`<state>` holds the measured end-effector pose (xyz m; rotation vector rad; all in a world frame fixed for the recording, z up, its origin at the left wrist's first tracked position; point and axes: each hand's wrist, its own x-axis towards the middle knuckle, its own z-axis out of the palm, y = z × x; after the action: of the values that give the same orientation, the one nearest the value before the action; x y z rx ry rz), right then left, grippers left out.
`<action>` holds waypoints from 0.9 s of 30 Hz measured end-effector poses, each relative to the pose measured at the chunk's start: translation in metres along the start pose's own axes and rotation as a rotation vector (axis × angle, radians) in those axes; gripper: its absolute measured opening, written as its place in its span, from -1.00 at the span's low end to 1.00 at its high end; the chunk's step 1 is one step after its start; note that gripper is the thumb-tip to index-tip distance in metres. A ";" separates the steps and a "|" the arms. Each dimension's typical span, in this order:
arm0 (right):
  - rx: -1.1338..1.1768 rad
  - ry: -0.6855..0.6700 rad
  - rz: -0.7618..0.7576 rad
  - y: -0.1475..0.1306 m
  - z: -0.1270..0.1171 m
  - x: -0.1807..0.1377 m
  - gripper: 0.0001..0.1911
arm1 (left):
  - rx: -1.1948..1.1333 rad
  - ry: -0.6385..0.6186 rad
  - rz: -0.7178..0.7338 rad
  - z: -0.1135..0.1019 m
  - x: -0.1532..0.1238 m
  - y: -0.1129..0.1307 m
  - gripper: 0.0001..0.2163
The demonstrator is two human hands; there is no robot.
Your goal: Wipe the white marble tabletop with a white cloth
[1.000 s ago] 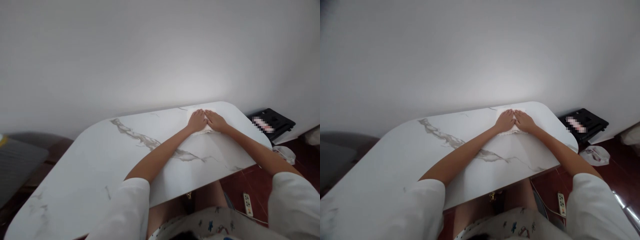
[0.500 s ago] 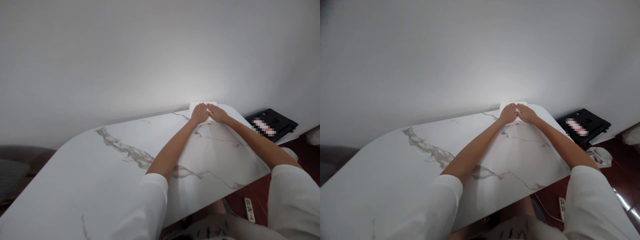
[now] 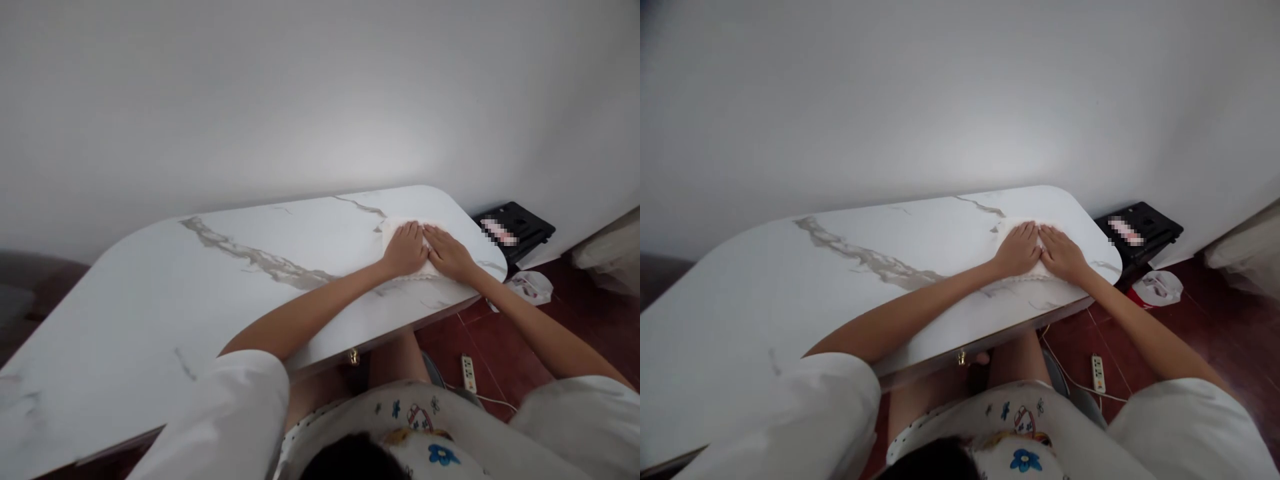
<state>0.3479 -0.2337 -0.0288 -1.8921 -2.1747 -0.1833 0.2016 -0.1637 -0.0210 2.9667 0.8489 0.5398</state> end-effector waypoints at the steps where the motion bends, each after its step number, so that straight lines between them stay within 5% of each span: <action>1: 0.005 -0.004 -0.011 -0.006 -0.004 -0.012 -0.39 | -0.012 -0.005 -0.013 -0.003 -0.011 0.010 -0.50; 7: -0.001 -0.004 -0.044 -0.012 -0.024 -0.077 -0.39 | -0.060 -0.009 -0.041 -0.009 -0.045 0.066 -0.48; 14: -0.029 -0.021 0.037 0.043 -0.033 -0.091 -0.42 | -0.139 0.036 0.032 0.010 0.001 0.095 -0.47; 19: 0.008 -0.040 0.006 0.073 -0.020 -0.052 -0.40 | -0.142 0.046 -0.013 0.020 0.034 0.075 -0.49; 27: 0.060 -0.065 -0.082 0.082 0.012 0.062 -0.42 | -0.047 0.083 -0.110 0.026 0.073 -0.015 -0.53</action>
<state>0.4194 -0.1595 -0.0289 -1.8026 -2.2750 -0.0721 0.2606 -0.1116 -0.0238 2.8529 0.9842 0.6719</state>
